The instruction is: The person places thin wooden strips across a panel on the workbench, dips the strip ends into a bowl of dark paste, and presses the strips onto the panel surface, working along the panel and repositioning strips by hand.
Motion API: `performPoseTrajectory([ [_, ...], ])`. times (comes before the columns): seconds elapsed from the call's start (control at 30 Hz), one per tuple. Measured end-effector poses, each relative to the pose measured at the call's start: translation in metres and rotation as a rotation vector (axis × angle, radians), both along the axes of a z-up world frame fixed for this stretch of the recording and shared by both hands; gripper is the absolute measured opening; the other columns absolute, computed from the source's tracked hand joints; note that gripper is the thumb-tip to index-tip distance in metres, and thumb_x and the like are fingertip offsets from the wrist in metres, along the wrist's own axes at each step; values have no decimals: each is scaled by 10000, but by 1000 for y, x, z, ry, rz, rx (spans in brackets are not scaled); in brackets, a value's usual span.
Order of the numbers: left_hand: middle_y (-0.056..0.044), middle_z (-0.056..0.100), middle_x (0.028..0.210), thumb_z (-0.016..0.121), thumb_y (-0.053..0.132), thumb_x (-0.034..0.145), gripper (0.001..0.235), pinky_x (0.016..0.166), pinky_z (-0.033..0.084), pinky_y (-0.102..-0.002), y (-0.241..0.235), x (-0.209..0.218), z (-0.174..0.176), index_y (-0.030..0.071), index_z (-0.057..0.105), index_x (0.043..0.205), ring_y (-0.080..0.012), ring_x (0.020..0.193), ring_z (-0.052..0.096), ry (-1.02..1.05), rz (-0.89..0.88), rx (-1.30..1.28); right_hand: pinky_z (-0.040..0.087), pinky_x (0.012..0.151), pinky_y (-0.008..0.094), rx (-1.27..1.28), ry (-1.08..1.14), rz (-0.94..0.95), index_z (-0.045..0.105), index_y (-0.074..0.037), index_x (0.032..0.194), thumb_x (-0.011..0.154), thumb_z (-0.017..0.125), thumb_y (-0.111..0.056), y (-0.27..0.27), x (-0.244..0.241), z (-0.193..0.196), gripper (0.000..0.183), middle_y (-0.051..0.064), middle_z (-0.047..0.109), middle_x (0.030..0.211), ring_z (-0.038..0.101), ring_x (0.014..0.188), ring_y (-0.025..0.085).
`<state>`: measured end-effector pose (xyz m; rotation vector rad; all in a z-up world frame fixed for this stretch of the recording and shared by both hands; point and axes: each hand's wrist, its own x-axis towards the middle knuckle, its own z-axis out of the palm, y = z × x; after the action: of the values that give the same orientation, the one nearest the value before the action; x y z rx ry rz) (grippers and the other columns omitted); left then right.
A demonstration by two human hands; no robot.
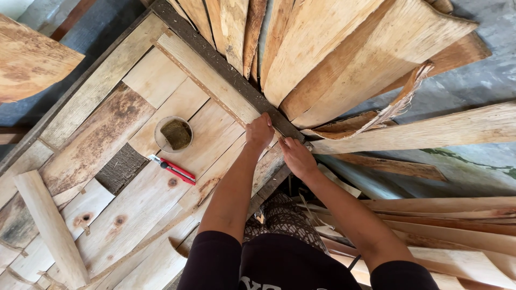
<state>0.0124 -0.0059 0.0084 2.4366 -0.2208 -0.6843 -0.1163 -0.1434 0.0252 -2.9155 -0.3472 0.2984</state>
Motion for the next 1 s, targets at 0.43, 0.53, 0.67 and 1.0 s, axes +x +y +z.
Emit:
performPoseTrajectory([
  [0.43,-126,732,934,655,103,866,164,954,460,-516,0,0,-4,101,583,1014,-342,988,708,-16,2,-13,558,822,398,17,-30,-99,531,-64,1443,908,640,-101,-7,-11,-8,548,123,548,1077,597,1042,300],
  [0.53,-116,735,928,636,92,880,135,956,458,-520,1,-2,-9,102,581,1002,-347,973,711,-35,11,-42,558,773,398,-84,8,-75,485,-56,1515,858,621,-28,-3,-14,-9,672,135,536,1081,594,973,308],
  [0.67,-126,734,917,658,101,869,140,948,460,-517,-1,0,-5,106,585,989,-345,989,707,-29,10,-20,553,828,412,-41,35,-97,468,-60,1498,880,596,-58,-5,-12,-3,631,125,526,1108,584,1026,295],
  [1.0,-135,740,925,659,108,878,145,951,472,-508,-1,3,-4,113,590,1006,-343,990,713,0,-4,12,532,861,375,-174,-41,-27,482,15,1485,900,586,-59,6,-10,-3,599,123,534,1084,574,1018,277],
])
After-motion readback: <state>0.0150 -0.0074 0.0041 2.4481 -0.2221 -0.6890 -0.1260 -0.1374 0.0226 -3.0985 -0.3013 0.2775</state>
